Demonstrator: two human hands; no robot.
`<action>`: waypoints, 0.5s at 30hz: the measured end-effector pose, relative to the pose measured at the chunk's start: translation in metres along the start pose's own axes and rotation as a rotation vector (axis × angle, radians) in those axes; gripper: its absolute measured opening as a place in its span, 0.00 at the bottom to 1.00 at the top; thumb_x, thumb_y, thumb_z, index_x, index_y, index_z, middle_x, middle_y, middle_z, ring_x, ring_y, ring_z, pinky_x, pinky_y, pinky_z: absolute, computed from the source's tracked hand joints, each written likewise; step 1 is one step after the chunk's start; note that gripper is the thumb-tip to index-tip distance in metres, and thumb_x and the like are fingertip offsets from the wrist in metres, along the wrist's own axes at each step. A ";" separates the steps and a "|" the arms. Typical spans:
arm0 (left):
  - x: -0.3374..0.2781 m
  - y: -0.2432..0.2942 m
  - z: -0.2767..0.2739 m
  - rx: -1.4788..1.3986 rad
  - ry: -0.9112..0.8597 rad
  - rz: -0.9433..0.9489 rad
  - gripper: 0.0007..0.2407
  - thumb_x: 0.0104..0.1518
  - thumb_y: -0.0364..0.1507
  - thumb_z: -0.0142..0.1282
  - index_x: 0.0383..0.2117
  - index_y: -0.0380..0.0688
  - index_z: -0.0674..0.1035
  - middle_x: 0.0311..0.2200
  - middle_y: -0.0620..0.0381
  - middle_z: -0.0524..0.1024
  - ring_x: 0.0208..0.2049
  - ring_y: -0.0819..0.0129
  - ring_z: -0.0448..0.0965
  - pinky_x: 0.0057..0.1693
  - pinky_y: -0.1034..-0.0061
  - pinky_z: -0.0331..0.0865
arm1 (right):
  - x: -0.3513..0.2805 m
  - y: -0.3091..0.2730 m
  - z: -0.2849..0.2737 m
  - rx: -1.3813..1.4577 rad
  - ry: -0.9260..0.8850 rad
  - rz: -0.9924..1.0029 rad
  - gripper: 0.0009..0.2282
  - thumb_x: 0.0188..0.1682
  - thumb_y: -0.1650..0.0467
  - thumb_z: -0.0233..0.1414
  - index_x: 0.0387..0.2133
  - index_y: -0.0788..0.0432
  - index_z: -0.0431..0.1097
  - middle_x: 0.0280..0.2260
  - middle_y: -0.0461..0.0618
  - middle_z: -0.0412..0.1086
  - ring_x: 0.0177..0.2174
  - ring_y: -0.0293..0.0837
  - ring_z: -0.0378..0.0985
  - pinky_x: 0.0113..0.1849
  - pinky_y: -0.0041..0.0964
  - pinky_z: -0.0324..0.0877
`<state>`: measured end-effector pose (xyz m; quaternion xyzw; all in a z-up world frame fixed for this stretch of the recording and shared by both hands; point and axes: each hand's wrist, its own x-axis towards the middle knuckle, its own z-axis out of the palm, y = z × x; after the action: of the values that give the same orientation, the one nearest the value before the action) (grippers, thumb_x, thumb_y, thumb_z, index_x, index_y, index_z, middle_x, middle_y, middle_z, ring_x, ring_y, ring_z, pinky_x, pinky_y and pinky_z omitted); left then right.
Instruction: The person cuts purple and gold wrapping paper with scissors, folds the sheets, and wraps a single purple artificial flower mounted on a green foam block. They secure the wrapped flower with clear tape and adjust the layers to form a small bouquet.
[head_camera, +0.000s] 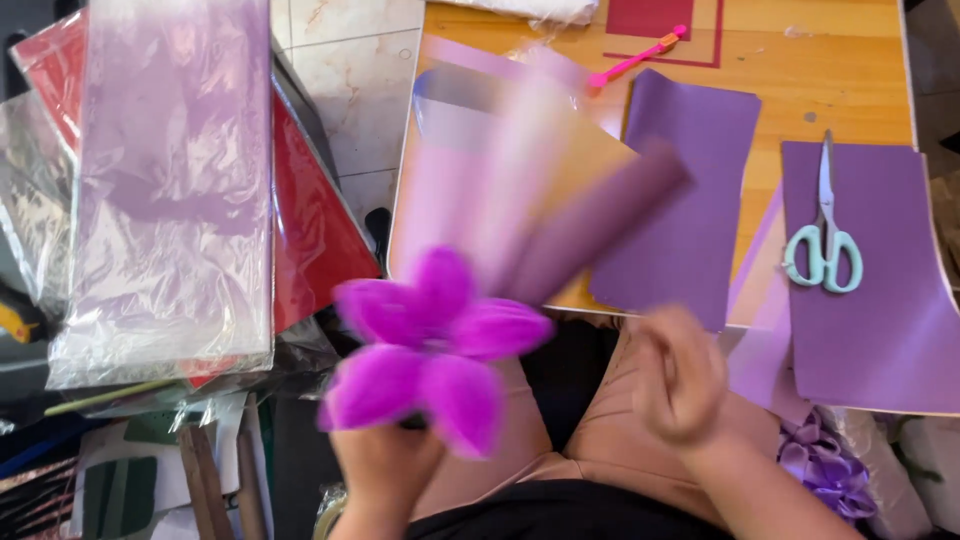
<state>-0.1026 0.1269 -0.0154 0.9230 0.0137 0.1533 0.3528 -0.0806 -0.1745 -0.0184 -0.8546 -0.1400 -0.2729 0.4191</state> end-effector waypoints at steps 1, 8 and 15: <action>-0.001 -0.001 -0.008 0.005 0.005 -0.009 0.31 0.34 0.50 0.72 0.42 0.43 0.78 0.39 0.49 0.77 0.45 0.52 0.77 0.56 0.55 0.67 | 0.023 -0.003 0.011 0.007 -0.008 -0.002 0.07 0.56 0.78 0.43 0.37 0.66 0.69 0.31 0.56 0.69 0.29 0.52 0.70 0.34 0.41 0.66; -0.002 -0.016 -0.055 0.095 0.321 -0.166 0.24 0.49 0.35 0.69 0.46 0.30 0.76 0.34 0.47 0.75 0.40 0.51 0.79 0.53 0.62 0.73 | 0.116 0.006 0.093 0.304 -0.353 0.411 0.10 0.55 0.67 0.55 0.47 0.56 0.76 0.36 0.41 0.63 0.31 0.32 0.67 0.36 0.25 0.64; -0.009 -0.038 -0.058 0.207 0.262 -0.085 0.24 0.47 0.37 0.70 0.44 0.30 0.77 0.39 0.39 0.72 0.41 0.43 0.77 0.51 0.57 0.75 | 0.122 -0.016 0.104 0.424 -0.239 0.487 0.05 0.49 0.76 0.62 0.28 0.54 0.77 0.29 0.37 0.63 0.29 0.31 0.60 0.34 0.23 0.56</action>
<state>-0.1249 0.1912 -0.0021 0.9250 0.1141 0.2552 0.2573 0.0472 -0.0810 0.0116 -0.7826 -0.0338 -0.0275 0.6210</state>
